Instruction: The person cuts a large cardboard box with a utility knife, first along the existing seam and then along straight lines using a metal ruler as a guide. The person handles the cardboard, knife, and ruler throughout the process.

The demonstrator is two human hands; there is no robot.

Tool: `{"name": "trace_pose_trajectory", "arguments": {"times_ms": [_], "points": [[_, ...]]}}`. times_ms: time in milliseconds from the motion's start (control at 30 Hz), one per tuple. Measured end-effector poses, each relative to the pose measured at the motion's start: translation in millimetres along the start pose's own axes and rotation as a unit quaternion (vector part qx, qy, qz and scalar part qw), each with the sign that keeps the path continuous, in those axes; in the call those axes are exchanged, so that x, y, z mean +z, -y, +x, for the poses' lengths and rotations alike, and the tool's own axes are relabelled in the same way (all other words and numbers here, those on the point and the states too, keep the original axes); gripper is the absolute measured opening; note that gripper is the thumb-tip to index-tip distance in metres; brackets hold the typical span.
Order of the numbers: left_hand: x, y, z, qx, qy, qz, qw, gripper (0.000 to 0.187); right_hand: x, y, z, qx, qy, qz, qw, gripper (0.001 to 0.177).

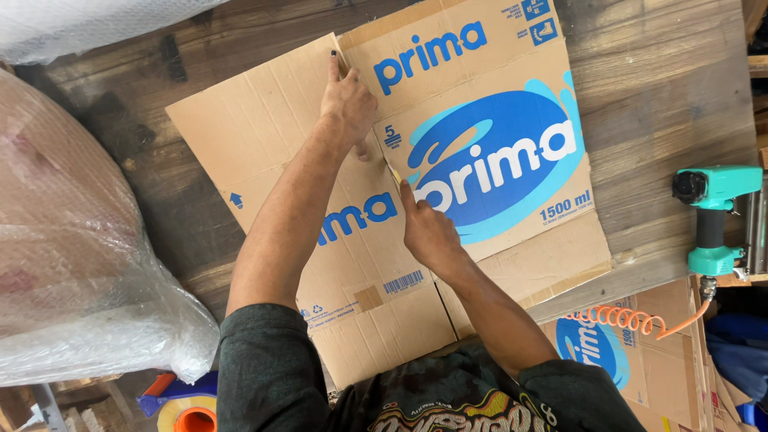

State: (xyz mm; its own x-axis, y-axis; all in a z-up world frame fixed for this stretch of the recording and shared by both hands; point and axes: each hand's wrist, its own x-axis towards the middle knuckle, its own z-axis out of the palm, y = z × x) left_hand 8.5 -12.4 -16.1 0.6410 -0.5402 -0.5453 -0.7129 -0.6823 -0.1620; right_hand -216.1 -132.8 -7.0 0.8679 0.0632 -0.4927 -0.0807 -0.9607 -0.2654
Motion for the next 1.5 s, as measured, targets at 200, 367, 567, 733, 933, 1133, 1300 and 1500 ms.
{"name": "trace_pose_trajectory", "arguments": {"times_ms": [200, 367, 567, 733, 933, 1133, 1300, 1500], "points": [[5.9, -1.7, 3.4, -0.004, -0.018, 0.001, 1.000, 0.103, 7.4, -4.1, -12.2, 0.002, 0.000, -0.012, 1.000, 0.074], [7.4, -1.8, 3.6, -0.008, -0.027, -0.005, 1.000, 0.109, 17.3, -11.9, -15.5, -0.004, -0.003, -0.028, 1.000, 0.073], [3.4, -7.7, 0.0, -0.013, -0.010, 0.041, 0.999, 0.105, 14.9, -12.8, -18.4, 0.019, 0.012, -0.012, 1.000, 0.071], [-4.5, -29.0, -17.8, -0.023, 0.015, 0.104, 0.994, 0.091, 8.7, -13.0, -14.5, 0.026, 0.015, 0.033, 0.999, 0.069], [6.6, -38.4, -11.5, -0.022, 0.001, 0.087, 0.996, 0.066, 4.4, -12.7, -13.7, 0.008, 0.000, 0.049, 0.999, 0.066], [-0.5, -37.9, -20.5, -0.001, -0.005, 0.082, 0.997, 0.074, -6.8, -10.1, -16.0, -0.008, 0.001, 0.054, 0.998, 0.065], [5.1, -57.8, -21.8, 0.038, -0.025, 0.050, 0.998, 0.038, -17.1, -13.9, -2.3, 0.021, 0.095, 0.097, 0.990, 0.040], [32.9, -79.2, -16.2, 0.032, -0.110, 0.058, 0.992, 0.025, 9.4, -35.2, 20.0, 0.014, 0.066, 0.067, 0.995, 0.043]]}}
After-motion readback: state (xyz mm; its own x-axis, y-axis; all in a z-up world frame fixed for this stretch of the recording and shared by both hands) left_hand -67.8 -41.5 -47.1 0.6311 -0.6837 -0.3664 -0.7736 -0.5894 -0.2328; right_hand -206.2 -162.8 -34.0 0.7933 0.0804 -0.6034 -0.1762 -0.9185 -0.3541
